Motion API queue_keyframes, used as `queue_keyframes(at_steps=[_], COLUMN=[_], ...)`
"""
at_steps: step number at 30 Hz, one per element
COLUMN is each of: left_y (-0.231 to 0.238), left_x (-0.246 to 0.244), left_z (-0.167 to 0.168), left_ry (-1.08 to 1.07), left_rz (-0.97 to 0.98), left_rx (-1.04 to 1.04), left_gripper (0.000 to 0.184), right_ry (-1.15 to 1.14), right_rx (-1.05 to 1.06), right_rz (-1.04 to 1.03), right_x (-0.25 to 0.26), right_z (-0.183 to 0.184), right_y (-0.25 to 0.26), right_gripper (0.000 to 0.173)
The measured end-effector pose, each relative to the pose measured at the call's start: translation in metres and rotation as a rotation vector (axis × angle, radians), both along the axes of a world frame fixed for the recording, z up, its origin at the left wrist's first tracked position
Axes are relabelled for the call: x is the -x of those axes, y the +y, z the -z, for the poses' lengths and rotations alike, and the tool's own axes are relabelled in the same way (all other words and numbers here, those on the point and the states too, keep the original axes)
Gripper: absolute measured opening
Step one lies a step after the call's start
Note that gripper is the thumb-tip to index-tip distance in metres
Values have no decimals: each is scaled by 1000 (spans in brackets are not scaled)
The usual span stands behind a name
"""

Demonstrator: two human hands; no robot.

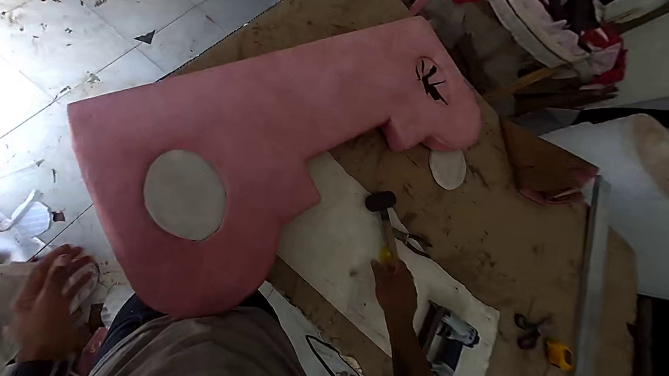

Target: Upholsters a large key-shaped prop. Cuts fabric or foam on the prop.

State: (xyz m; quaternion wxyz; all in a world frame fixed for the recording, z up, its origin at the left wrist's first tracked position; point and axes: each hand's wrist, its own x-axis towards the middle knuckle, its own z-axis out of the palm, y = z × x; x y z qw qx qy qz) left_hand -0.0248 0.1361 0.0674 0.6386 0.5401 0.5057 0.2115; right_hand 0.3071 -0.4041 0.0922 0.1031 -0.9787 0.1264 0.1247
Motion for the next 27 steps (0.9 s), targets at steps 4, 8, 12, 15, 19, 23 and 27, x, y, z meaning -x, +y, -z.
queue_keyframes(at_steps=[4,8,12,15,19,23,27], left_y=[-28,-49,-44,-34,-28,-20,-19], left_x=[-14,-63,-83,-97,-109,-103,-78], left_z=[7,-7,-7,-12,-8,-3,15], left_ry=[-76,92,320,422,483,410,57], left_rz=[84,80,68,165,188,172,96], left_rx=[275,285,-46,-295,-380,-267,181], left_gripper=[61,88,127,152,158,158,118], right_ry=[-102,-32,37,279,314,311,382], right_rx=[17,172,-335,-434,8,301,528], right_rz=[0,-53,-254,-594,-1337,-1763,-1920], right_x=[13,-4,-14,14,35,31,31], right_z=[20,33,-33,-111,-120,-91,-90], right_y=[-18,-34,53,188,325,387,424], right_gripper=[70,57,43,39,44,42,49])
